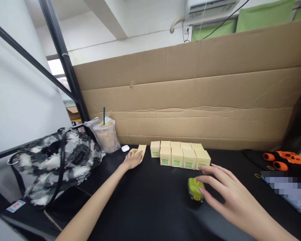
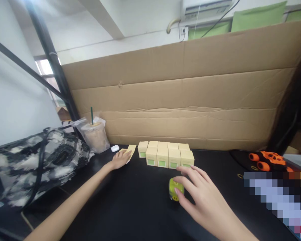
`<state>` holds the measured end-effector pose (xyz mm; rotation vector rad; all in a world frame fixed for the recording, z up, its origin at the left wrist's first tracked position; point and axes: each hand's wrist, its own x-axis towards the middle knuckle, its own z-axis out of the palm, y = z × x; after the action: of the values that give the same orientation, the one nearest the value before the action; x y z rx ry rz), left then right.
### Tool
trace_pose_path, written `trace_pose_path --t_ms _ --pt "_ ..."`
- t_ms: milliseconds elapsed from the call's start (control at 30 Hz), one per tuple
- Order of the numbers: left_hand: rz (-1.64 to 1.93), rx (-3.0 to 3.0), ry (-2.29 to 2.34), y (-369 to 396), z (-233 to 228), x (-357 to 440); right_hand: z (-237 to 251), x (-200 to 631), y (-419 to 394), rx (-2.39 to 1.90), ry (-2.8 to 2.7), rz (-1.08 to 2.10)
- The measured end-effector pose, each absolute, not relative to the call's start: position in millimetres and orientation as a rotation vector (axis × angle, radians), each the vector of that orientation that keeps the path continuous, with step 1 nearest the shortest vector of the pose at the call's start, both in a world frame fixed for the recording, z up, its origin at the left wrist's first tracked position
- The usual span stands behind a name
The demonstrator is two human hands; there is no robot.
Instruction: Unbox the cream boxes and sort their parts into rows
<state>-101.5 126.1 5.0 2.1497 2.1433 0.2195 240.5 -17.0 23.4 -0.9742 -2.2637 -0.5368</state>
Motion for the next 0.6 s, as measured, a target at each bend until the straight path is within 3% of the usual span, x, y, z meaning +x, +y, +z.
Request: trace_pose_path --t_ms 200,367,467,600 --pt "0.326 2.099 2.253 130 33 -99 16 241 -12 -1.199 -2.258 -0.1" --pt "0.617 2.168 2.162 117 54 -82 1 239 -9 -1.334 -2.194 0.212" --pt "0.759 2.242 1.901 89 52 -58 -4 238 -8 -1.305 -2.165 0.319" --pt "0.651 2.313 1.327 41 27 -20 -9 228 -8 -1.145 -2.047 0.491"
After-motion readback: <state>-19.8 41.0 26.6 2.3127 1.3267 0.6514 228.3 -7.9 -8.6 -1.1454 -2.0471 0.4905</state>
